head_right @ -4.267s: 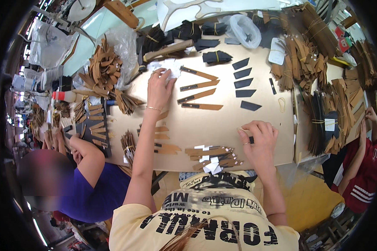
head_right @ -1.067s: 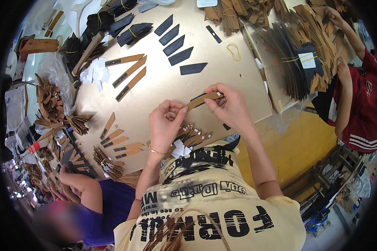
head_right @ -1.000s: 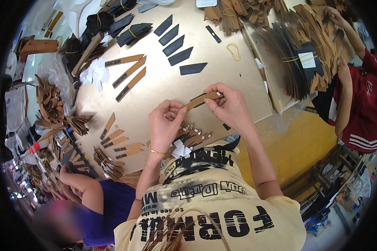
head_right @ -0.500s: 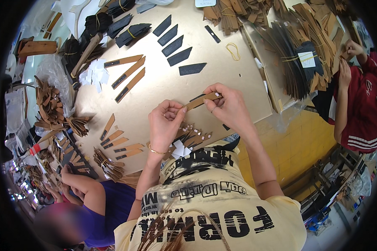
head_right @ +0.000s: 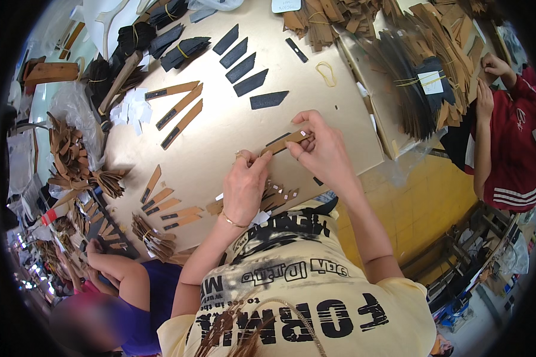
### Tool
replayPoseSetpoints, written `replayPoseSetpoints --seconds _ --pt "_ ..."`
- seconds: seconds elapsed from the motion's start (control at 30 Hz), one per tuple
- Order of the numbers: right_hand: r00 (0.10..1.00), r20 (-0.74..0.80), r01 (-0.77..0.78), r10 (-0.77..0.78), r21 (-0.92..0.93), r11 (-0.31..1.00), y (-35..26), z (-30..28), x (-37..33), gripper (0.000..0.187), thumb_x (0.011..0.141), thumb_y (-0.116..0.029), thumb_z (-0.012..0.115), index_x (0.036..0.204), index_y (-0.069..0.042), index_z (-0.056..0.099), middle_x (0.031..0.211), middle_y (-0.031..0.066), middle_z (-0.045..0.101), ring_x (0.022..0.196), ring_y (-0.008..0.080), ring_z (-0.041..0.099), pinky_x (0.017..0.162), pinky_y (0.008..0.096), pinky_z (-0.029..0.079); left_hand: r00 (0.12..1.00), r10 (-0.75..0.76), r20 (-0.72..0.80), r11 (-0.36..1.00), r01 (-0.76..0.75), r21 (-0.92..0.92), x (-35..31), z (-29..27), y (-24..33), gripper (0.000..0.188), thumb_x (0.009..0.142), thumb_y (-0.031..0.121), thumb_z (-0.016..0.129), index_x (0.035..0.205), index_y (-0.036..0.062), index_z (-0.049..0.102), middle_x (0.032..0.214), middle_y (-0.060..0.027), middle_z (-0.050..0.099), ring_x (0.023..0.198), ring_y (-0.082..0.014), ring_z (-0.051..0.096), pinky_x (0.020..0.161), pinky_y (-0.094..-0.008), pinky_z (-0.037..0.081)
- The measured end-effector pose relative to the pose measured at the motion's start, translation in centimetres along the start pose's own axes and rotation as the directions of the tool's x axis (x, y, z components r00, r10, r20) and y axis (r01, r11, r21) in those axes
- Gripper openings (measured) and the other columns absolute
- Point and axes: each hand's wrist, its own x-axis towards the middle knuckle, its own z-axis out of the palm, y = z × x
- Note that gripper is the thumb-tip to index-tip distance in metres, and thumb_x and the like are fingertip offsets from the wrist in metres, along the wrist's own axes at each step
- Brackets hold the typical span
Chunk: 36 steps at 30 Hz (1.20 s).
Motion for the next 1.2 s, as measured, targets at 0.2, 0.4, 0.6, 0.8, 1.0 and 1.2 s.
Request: replayPoseSetpoints --seconds 0.2,0.4,0.6,0.8,1.0,1.2 --pt "0.995 -0.078 0.057 -0.060 -0.051 0.997 -0.3 -0.4 -0.5 0.044 0.084 0.000 0.071 0.124 -0.004 0.054 0.082 0.0030 0.060 0.067 0.0085 0.056 0.058 0.0233 0.046 0.999 -0.003 0.040 0.999 0.002 0.037 0.3 -0.2 0.2 0.025 0.085 0.002 0.066 0.109 0.0067 0.070 0.086 -0.0103 0.055 0.072 -0.0270 0.061 0.060 -0.0385 0.051" --pt "0.991 -0.091 0.088 -0.098 -0.103 0.991 0.4 -0.6 -0.1 0.041 0.086 0.002 0.068 0.124 -0.004 0.053 0.082 0.0050 0.062 0.068 0.0120 0.058 0.060 0.0259 0.047 1.000 0.002 0.020 0.999 -0.003 0.042 0.4 -0.4 0.4 0.024 0.085 0.002 0.064 0.108 0.0058 0.070 0.087 -0.0109 0.056 0.073 -0.0275 0.062 0.061 -0.0391 0.051" --pt "0.991 -0.110 0.073 -0.077 -0.038 0.997 0.4 -0.7 0.0 0.034 0.086 0.000 0.068 0.117 -0.004 0.055 0.082 0.0046 0.063 0.068 0.0131 0.058 0.062 0.0271 0.047 1.000 0.003 0.022 0.998 -0.004 0.055 0.4 -0.3 0.5 0.024 0.084 0.001 0.065 0.107 0.0059 0.070 0.087 -0.0112 0.056 0.074 -0.0279 0.063 0.061 -0.0394 0.052" --pt "0.878 0.095 0.471 -0.468 -0.333 0.817 -1.4 0.2 -2.3 0.025 0.087 -0.004 0.068 0.110 -0.005 0.058 0.082 0.0045 0.065 0.071 0.0165 0.061 0.065 0.0296 0.048 0.999 0.024 0.027 0.995 -0.027 0.097 0.5 -0.1 0.5 0.024 0.083 0.001 0.065 0.106 0.0053 0.069 0.089 -0.0123 0.056 0.074 -0.0297 0.063 0.062 -0.0407 0.052" --pt "0.964 -0.133 0.214 -0.229 -0.115 0.970 0.5 -0.7 -0.4 0.030 0.085 -0.002 0.069 0.110 -0.004 0.052 0.080 0.0044 0.064 0.070 0.0142 0.057 0.066 0.0280 0.047 0.999 -0.010 0.032 0.998 0.008 0.063 0.5 -0.3 0.6 0.024 0.084 0.001 0.064 0.107 0.0050 0.069 0.090 -0.0131 0.057 0.074 -0.0306 0.063 0.063 -0.0410 0.052" --pt "0.981 -0.124 0.144 -0.152 -0.066 0.987 2.0 -0.8 0.2 0.037 0.084 -0.001 0.070 0.112 -0.003 0.046 0.079 0.0047 0.064 0.069 0.0132 0.054 0.066 0.0276 0.046 0.999 -0.011 0.030 0.998 0.009 0.062 0.5 -0.3 0.7 0.023 0.085 0.003 0.063 0.107 0.0055 0.070 0.089 -0.0128 0.057 0.074 -0.0304 0.063 0.062 -0.0406 0.052"
